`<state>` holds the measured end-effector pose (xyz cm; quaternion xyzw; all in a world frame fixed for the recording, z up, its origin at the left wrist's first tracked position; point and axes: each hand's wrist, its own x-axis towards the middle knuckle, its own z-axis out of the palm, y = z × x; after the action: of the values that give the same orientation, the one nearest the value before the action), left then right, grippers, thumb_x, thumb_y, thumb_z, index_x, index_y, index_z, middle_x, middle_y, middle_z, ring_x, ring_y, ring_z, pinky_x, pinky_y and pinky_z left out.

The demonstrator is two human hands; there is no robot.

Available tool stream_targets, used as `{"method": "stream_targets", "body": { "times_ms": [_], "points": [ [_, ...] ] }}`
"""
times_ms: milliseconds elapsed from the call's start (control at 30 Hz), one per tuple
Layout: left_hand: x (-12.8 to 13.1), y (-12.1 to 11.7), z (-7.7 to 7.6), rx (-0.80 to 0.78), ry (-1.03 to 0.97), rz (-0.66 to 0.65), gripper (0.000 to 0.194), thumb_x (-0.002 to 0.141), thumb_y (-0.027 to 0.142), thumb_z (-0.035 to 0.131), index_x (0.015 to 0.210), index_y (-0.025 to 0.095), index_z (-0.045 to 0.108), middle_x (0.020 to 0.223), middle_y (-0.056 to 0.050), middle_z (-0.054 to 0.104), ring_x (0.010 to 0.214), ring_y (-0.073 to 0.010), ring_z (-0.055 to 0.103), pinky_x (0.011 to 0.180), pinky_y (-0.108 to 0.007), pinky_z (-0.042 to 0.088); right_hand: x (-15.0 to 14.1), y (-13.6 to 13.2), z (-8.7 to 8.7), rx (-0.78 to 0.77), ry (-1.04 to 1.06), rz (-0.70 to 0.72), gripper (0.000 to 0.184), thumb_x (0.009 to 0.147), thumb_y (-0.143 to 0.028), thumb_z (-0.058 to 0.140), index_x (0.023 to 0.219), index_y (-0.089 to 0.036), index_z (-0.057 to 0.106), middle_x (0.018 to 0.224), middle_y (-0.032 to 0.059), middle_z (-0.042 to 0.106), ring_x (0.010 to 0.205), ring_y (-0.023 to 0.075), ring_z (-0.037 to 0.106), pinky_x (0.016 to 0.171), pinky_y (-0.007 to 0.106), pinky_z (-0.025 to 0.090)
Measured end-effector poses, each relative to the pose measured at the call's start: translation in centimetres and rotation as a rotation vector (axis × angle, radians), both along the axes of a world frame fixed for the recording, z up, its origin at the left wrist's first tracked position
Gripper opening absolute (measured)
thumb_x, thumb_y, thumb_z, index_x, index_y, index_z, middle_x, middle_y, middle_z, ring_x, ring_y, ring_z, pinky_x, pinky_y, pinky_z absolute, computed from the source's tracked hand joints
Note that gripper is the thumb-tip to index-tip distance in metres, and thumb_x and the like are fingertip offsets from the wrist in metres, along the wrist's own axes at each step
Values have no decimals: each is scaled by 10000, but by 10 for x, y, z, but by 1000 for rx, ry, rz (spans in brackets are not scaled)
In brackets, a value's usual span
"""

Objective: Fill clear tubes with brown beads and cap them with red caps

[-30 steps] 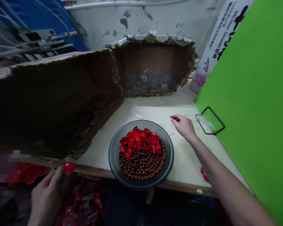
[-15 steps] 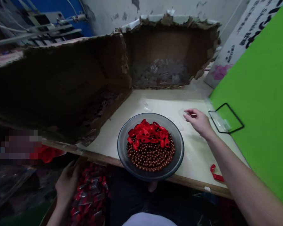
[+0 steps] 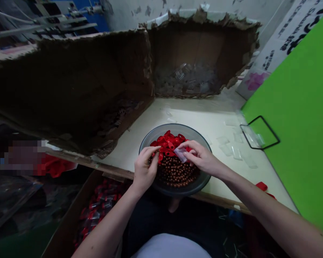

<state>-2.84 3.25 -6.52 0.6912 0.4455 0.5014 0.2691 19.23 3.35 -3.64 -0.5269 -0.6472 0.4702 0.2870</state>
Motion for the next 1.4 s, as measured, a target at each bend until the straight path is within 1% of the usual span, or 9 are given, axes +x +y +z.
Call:
{"method": "stream_targets", "body": {
  "times_ms": [100,167,333,467,567,733,1000,1200,1400],
  "points": [
    [-4,1,-3,-47,-38,30,227,906,166,499,1069,199,653,1008,-67,659,941,-156,613,873,-303,490,4,2,-5,72,-185,115,299,854,-440,562,1029,-230,683,1218,113,563,1181,265,519,865,387,519],
    [-5,0,-3,-53,-56,40,221,907,175,497,1058,201,657,1003,-65,662,934,-157,613,870,-307,490,5,2,-7,80,-296,204,333,796,-396,638,1074,-219,681,1299,128,529,1221,285,497,904,407,502],
    [-5,0,-3,-58,-93,46,214,906,165,496,1040,197,660,1004,-64,659,958,-156,608,881,-308,482,-2,3,-9,209,-573,444,243,852,-224,544,1052,-172,673,1062,123,661,921,218,655,820,340,511],
    [-6,-1,-4,-65,-106,43,211,907,165,495,1038,195,658,1013,-68,656,967,-157,606,882,-308,483,-12,7,-19,315,-1024,535,213,897,-210,489,842,-161,689,814,109,681,658,203,656,553,280,449],
    [-7,-1,-6,-57,-109,47,207,905,164,499,1034,191,658,1007,-66,653,965,-155,605,876,-299,482,-27,9,-33,409,-1182,606,211,831,-67,498,765,-131,688,737,117,674,601,204,645,502,274,397],
    [-6,-2,-6,-71,-84,38,215,909,163,490,1037,196,659,1001,-71,651,954,-161,608,870,-304,481,-52,11,-46,454,-960,689,202,807,-56,510,837,-123,699,794,108,687,649,191,648,572,275,438],
    [-7,0,-5,-87,-97,35,214,902,160,490,1020,199,665,995,-70,660,942,-158,613,865,-301,482,-35,16,-35,-15,-219,465,265,817,-283,631,1056,-188,695,1034,43,725,975,207,664,906,326,473],
    [-10,2,-5,-131,-136,9,285,874,100,457,1045,202,661,987,-57,669,939,-155,619,873,-306,482,-27,3,-24,-241,135,236,356,773,-351,686,1093,-193,668,1036,41,717,951,194,665,832,331,521],
    [-5,6,11,-389,-263,-273,310,823,112,510,1087,180,656,1023,-80,695,933,-174,650,826,-301,518,-21,4,4,-99,170,118,371,791,-345,675,1111,-180,586,920,44,707,763,153,672,683,296,543]
  ]
}}
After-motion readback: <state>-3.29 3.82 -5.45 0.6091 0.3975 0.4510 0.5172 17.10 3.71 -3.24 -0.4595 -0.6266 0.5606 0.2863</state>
